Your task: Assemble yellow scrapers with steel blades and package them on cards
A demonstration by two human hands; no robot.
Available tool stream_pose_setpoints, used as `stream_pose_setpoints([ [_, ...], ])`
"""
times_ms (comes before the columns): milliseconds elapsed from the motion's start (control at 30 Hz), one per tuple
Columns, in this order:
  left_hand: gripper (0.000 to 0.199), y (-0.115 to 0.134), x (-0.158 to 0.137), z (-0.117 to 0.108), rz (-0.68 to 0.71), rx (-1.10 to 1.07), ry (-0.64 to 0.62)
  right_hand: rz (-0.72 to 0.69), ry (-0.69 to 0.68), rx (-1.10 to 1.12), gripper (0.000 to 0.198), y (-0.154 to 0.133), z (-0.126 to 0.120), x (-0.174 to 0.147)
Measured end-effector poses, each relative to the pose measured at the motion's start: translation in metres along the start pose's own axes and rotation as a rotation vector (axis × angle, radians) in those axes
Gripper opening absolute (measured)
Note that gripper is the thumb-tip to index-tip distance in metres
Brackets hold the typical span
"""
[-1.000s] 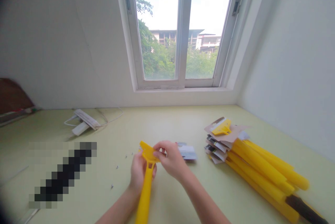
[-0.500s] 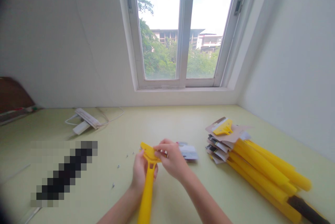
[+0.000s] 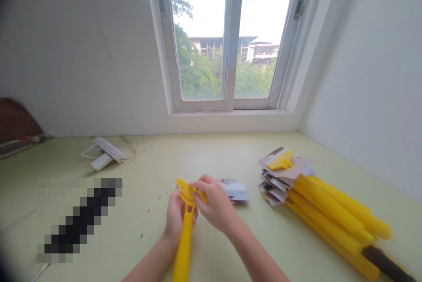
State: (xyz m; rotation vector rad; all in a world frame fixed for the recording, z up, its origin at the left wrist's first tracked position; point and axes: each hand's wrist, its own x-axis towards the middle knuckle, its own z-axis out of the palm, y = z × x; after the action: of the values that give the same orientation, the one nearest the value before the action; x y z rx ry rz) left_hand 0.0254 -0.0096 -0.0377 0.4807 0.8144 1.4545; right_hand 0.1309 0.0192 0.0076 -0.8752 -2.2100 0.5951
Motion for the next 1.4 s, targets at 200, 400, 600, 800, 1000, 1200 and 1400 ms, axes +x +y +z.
stream_pose_setpoints([
  [200, 0.033, -0.001, 0.003, -0.001, 0.003, -0.036, 0.027, 0.0, -0.005, -0.184, 0.015, -0.007, 0.001, -0.002],
  [400, 0.031, 0.001, 0.0, 0.001, 0.027, -0.052, 0.014, -0.015, -0.009, -0.198, 0.015, -0.009, -0.001, -0.003],
  [600, 0.031, 0.0, -0.002, 0.001, 0.007, -0.076, 0.017, -0.012, -0.02, -0.15, 0.016, -0.008, -0.003, -0.003],
  [800, 0.032, -0.001, -0.001, 0.002, 0.029, -0.102, 0.0, 0.002, -0.031, -0.1, 0.019, -0.005, -0.003, -0.002],
  [1000, 0.031, 0.001, -0.001, 0.002, 0.039, -0.109, 0.045, -0.007, -0.037, -0.067, 0.022, -0.007, -0.005, -0.001],
  [1200, 0.028, 0.0, -0.001, 0.002, 0.017, -0.115, 0.038, 0.006, -0.035, -0.012, 0.022, -0.012, -0.006, -0.002],
  [1400, 0.027, 0.001, -0.002, 0.002, 0.019, -0.082, 0.039, 0.057, -0.005, 0.031, 0.023, -0.013, -0.003, -0.002],
])
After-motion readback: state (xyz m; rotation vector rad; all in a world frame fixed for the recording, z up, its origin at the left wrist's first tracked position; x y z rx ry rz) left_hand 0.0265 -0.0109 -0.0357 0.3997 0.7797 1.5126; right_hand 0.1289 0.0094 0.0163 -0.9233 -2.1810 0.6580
